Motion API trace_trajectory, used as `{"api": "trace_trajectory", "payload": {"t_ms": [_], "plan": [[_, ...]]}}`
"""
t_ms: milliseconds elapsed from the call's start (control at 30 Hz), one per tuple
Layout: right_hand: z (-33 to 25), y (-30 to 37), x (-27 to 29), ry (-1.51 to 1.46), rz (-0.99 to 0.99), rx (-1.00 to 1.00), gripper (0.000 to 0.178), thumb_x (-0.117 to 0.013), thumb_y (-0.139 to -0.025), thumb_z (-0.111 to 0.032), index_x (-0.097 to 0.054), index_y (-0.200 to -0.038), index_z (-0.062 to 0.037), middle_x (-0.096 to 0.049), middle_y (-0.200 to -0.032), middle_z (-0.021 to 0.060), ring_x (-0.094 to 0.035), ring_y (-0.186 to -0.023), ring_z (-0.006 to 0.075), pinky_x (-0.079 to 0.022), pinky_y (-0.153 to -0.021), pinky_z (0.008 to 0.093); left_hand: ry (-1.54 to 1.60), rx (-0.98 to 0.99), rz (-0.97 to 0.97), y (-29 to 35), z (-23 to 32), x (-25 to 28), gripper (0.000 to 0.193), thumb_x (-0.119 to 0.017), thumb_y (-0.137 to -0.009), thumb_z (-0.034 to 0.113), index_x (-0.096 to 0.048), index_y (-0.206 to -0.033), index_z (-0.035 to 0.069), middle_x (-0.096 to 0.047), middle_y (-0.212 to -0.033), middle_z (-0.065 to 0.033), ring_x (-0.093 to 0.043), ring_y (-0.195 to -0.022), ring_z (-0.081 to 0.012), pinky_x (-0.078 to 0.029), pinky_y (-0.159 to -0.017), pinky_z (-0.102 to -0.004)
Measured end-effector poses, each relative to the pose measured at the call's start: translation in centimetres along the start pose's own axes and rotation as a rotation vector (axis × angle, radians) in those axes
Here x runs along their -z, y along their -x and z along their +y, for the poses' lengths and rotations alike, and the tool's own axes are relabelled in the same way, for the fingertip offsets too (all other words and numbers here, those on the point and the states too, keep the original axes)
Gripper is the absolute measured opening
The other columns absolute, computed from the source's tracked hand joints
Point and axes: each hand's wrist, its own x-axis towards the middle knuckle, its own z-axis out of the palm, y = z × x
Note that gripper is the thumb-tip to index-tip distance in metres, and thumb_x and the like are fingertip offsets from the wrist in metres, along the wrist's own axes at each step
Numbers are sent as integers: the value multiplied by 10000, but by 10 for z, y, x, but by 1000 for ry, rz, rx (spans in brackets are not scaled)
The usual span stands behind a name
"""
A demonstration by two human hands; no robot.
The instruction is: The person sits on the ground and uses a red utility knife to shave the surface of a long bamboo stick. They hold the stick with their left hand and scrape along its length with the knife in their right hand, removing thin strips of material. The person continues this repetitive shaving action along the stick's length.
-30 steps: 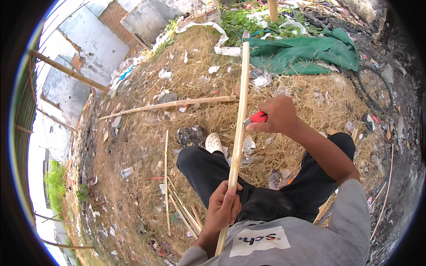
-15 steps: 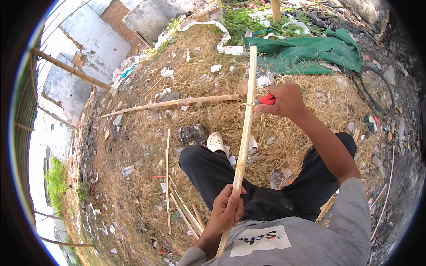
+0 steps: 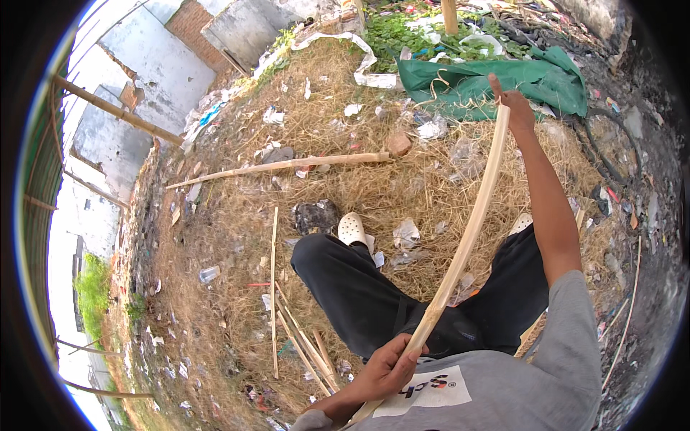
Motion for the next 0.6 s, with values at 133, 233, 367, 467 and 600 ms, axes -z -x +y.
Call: {"api": "trace_trajectory", "payload": {"t_ms": [133,233,367,467,600], "plan": [[-20,23,28,-5,-204,21,807,-431,-828,-791,-600,-521,-65,-509,-480,131,-568,-504,310,-430,-534,441,-17,8,239,-5,0,19,261,-383,-1057,246,-472,-1139,15,-420,-518,38,-352,-377,-26,-273,-380,-189],[-73,106,34,-36,-320,291,774,-489,-816,-765,-588,-509,-61,-498,-464,118,-559,-480,302,-425,-505,419,7,-97,417,-21,10,33,265,-400,-1054,254,-497,-1126,18,-445,-511,30,-352,-368,-24,-272,-362,-189],[-104,200,43,-93,-443,782,704,-610,-736,-756,-589,-544,-79,-446,-427,86,-503,-407,285,-381,-433,379,-64,-165,455,-35,25,36,271,-427,-1045,272,-518,-1097,22,-422,-474,30,-343,-341,-32,-264,-341,-189],[-112,223,37,-105,-528,893,673,-657,-686,-752,-582,-532,-102,-449,-423,77,-497,-388,274,-379,-417,370,-77,-167,458,-35,30,32,274,-432,-1043,274,-521,-1096,20,-423,-474,30,-346,-342,-33,-266,-340,-190],[-105,195,25,-110,-251,949,685,-664,-663,-766,-536,-508,-111,-452,-426,71,-489,-378,264,-366,-402,370,-70,-173,420,-36,28,31,284,-421,-1047,274,-507,-1123,15,-442,-495,29,-348,-351,-28,-269,-350,-188]]}}
